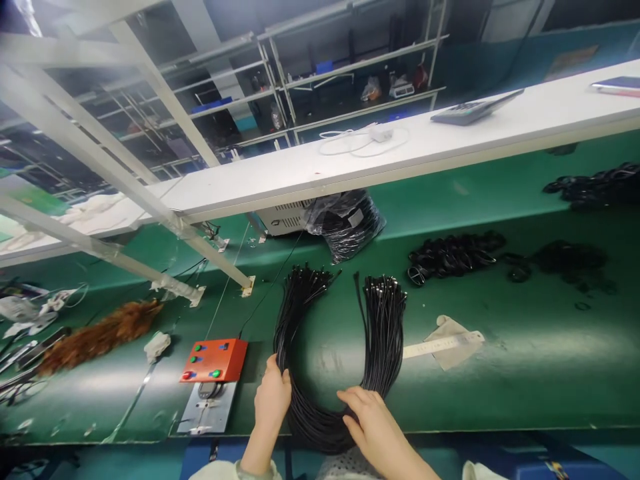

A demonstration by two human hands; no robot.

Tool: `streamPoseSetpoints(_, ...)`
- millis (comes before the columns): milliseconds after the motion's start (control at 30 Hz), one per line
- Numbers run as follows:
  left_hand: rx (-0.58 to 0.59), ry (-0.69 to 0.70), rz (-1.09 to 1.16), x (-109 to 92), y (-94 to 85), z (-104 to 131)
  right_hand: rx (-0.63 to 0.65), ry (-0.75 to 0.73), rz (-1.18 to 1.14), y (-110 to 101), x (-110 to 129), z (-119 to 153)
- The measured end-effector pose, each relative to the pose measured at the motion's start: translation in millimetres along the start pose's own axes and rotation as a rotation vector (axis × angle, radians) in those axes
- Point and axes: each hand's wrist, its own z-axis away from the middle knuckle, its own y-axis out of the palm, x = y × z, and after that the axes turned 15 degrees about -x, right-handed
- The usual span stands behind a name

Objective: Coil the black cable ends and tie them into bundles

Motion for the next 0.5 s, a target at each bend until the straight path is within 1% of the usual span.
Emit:
streamPoseSetpoints(67,-0.002,0.026,0.006,0.9,-4.6,-2.9,-0.095,0.123,0.047,-0.5,-8.2,-2.9)
streamPoseSetpoints(133,-0.004,0.04,0.011,3.2,-5.5,-6.6,-0.178,0.296,0.144,-4.7,-19.7,-9.1)
streamPoseSetpoints(200,-0.007,0.043,0.005,6.3,-3.3,-9.4,-0.225,0.46,0.248,-12.3,-32.1,-18.5)
streamPoseSetpoints(267,-0.014,0.047,-0.007,9.8,0.6,-9.3,-0.231,0.575,0.316,-19.5,-41.1,-30.4)
streamPoseSetpoints(333,-0.033,0.054,-0.024,13.3,5.6,-5.0,-0.212,0.661,0.366,-21.7,-43.7,-43.5)
streamPoseSetpoints(400,-0.06,0.053,-0.044,16.6,12.0,4.0,-0.182,0.707,0.397,-16.4,-39.8,-55.9)
streamPoseSetpoints(500,-0.098,0.019,-0.078,21.0,25.4,24.0,-0.132,0.738,0.426,-0.2,-28.5,-68.8)
